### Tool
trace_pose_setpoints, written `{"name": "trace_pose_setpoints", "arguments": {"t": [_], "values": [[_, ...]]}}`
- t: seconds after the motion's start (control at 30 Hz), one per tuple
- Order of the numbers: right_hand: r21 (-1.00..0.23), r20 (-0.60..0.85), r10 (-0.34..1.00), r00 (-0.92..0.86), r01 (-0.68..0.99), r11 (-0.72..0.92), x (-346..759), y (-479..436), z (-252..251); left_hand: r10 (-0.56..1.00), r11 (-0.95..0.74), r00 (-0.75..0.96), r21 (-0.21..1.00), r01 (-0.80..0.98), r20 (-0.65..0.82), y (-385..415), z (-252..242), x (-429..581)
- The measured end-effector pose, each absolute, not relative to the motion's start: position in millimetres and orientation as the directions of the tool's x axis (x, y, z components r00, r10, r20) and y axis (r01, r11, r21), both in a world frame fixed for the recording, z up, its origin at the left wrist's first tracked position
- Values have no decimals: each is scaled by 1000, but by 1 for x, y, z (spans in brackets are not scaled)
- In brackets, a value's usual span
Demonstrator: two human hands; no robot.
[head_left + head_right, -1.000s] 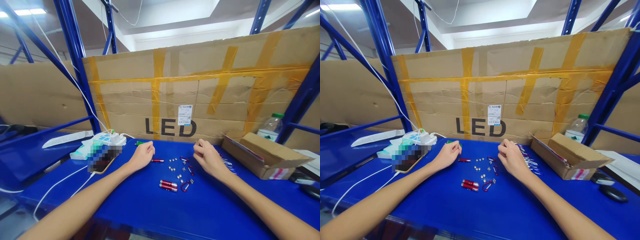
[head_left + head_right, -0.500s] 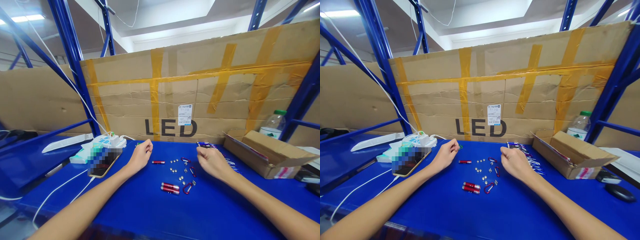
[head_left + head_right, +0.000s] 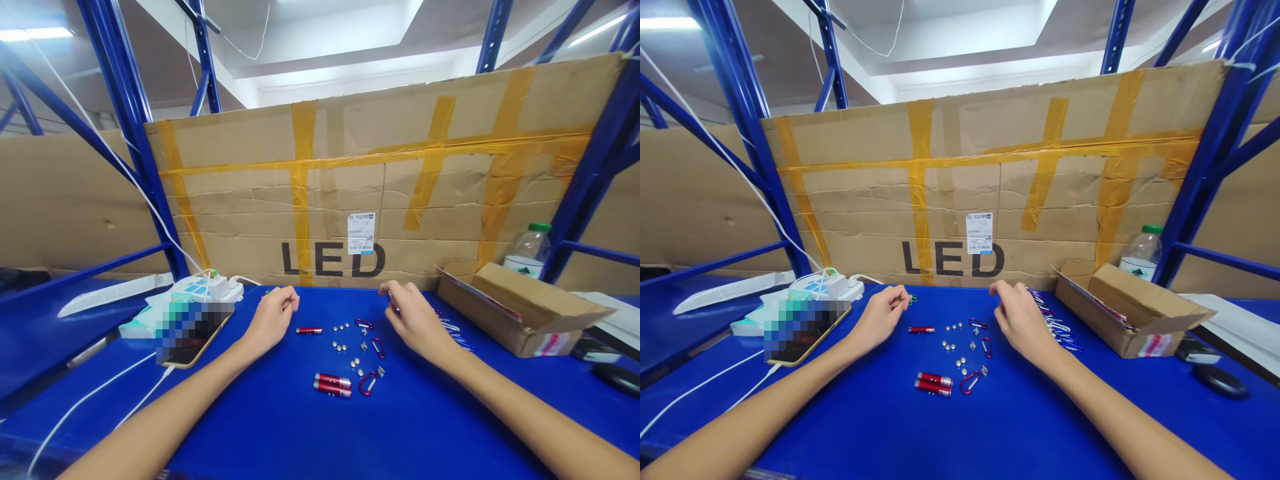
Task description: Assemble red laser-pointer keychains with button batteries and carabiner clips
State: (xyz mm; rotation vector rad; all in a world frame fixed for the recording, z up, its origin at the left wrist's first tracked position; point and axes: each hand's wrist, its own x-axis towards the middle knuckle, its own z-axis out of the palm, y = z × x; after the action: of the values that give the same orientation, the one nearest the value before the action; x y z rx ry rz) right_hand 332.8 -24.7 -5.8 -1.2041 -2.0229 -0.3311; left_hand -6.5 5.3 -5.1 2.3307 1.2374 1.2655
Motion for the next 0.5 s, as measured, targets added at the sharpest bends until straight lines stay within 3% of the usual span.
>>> {"name": "trace_pose_setpoints", "arguments": {"t": [0.13,0.27,0.5], "values": [[-140,733,634,-246,858,495,335,-22,-7,739,-593,257,421,687,623,0,-3,-4],[-182,698,667,-260,836,517,338,-20,-6,755,-519,198,385,763,625,-7,3,-2],[-277,636,730,-250,809,519,342,-18,-5,792,-515,168,494,700,587,-9,6,-4]]}}
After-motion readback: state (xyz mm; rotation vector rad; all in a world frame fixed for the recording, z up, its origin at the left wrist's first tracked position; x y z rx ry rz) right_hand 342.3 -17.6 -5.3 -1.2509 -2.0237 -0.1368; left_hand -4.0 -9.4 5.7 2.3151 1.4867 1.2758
